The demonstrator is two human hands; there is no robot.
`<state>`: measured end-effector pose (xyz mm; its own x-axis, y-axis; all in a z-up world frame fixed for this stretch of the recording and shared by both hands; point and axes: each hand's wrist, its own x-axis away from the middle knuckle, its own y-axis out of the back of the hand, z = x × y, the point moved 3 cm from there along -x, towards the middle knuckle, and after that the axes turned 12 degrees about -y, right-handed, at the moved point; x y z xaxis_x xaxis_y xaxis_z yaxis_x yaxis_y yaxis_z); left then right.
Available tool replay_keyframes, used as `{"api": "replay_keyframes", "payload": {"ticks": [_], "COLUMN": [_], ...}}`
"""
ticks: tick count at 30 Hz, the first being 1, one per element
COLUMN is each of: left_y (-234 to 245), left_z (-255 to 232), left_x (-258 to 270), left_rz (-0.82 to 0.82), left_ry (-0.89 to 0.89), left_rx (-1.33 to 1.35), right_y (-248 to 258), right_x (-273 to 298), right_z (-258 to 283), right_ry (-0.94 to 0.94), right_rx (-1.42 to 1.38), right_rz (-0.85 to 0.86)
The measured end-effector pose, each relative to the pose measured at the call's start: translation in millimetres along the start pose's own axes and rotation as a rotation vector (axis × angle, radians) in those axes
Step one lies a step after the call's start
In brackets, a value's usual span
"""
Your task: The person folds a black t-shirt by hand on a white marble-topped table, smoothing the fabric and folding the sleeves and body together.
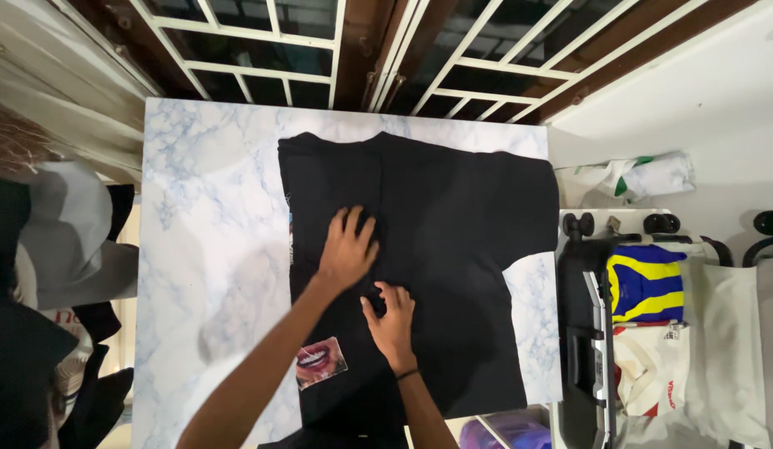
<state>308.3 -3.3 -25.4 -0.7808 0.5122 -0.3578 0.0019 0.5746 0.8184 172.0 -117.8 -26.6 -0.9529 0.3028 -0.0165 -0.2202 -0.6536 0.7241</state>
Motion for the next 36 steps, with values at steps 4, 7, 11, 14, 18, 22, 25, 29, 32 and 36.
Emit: {"api": "replay_keyframes", "payload": {"ticks": [4, 7, 11, 14, 18, 22, 25, 29, 32, 36], "left_y": [-14, -14, -8, -7, -10, -16, -15, -17, -9, 0], "left_z": [-14, -15, -18, -19, -16, -12, -6, -33, -83, -165], "left_x": [24, 24, 20, 18, 18, 18, 8, 15, 51, 127], "left_rz": [0.104, 0.163, 0.211, 0.228, 0.228, 0.191, 0.204, 0.12, -0.142, -0.251], "left_ry": [0.011, 0.056, 0.093, 0.114, 0.105, 0.09, 0.122, 0.231, 0.317, 0.447], "left_rx": [-0.114, -0.173, -0.185, -0.188, -0.184, -0.173, -0.176, -0.161, -0.142, -0.181], "right_y": [5, 13, 36, 72, 116, 148, 163, 172, 176, 172], "right_x": [15, 27, 50, 72, 91, 94, 82, 69, 67, 60], "right_z": [6, 8, -17, -58, -111, -155, -177, -188, -173, -164], "right_ry": [0.003, 0.049, 0.009, -0.073, -0.171, -0.277, -0.278, -0.262, -0.025, -0.011], "right_rx": [0.085, 0.149, 0.297, 0.288, 0.403, 0.448, 0.393, 0.379, 0.247, 0.274], "right_rz": [-0.041, -0.076, -0.15, -0.205, -0.226, -0.227, -0.246, -0.206, -0.219, -0.038]}}
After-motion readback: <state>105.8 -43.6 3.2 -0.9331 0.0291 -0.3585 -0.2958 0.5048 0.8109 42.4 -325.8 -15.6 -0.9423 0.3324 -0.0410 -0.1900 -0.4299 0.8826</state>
